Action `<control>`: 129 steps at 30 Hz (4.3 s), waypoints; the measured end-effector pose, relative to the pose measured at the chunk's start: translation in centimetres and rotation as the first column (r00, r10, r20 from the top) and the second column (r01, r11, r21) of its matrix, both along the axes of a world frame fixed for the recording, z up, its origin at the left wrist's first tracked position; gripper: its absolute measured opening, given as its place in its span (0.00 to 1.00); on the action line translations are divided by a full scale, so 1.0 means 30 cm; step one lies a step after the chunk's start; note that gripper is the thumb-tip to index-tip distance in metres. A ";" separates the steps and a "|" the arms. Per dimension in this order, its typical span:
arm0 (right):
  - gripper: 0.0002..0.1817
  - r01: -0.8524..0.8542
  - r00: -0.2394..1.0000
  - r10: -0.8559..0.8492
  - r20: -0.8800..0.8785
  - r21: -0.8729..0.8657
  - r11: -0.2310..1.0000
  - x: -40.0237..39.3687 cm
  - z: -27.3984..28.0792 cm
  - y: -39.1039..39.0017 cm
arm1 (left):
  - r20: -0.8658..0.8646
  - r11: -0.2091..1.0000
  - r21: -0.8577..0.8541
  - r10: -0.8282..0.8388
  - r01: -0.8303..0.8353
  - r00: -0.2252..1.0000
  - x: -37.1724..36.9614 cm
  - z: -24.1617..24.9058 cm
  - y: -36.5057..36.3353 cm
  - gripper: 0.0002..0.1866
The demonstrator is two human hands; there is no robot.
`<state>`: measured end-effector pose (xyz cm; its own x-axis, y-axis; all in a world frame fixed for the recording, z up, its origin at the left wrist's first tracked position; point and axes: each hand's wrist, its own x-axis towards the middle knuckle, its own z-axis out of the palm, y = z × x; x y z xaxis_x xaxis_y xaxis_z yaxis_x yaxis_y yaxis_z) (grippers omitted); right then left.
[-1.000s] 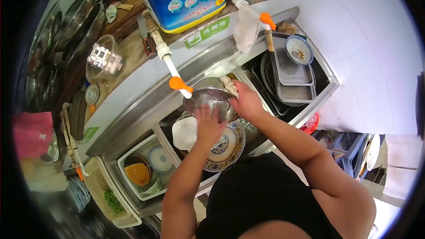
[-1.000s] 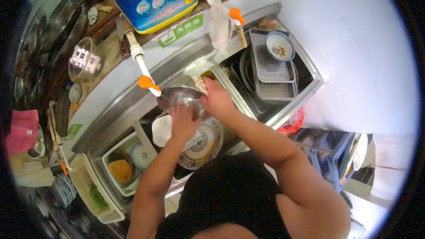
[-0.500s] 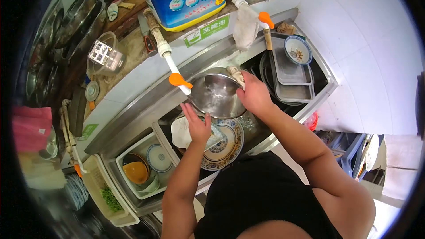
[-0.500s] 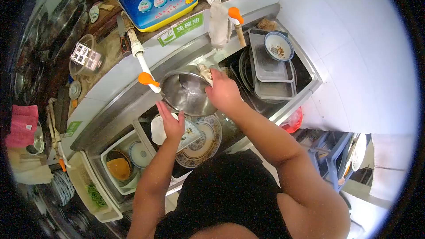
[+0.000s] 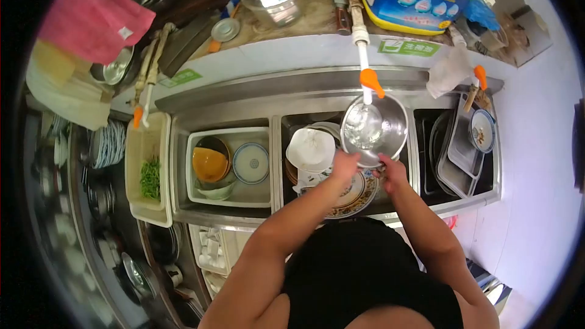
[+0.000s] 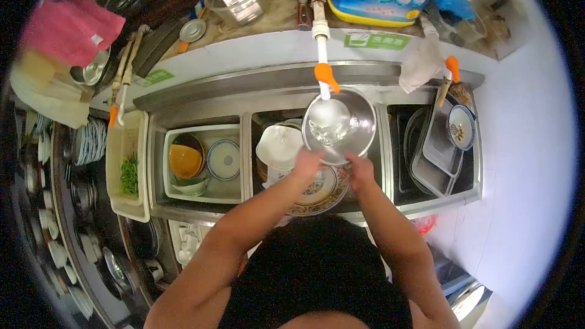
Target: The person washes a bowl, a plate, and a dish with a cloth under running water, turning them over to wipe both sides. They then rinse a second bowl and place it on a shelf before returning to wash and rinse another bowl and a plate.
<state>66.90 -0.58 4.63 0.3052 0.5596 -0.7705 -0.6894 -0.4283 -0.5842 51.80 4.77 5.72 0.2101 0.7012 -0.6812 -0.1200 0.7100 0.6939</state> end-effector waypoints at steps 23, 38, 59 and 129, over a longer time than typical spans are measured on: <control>0.18 -0.050 0.996 0.061 0.064 -0.160 0.986 0.138 -0.171 -0.356 | -0.540 0.883 0.060 0.422 -0.466 0.728 -1.319 -0.171 -0.151 0.20; 0.14 -0.033 0.993 0.058 0.107 -0.225 0.974 0.065 -0.216 -0.390 | -0.581 0.967 0.153 0.254 -0.203 0.773 -1.228 -0.330 0.055 0.13; 0.20 -0.196 0.975 0.214 0.056 -0.228 0.954 0.031 -0.193 -0.320 | -0.594 0.974 -0.035 -0.202 0.226 0.779 -0.606 -0.350 0.054 0.22; 0.29 -0.797 0.217 0.295 0.930 -0.005 0.604 -0.151 0.230 0.229 | 0.258 0.970 0.146 0.152 -0.194 0.954 -0.104 0.187 0.306 0.25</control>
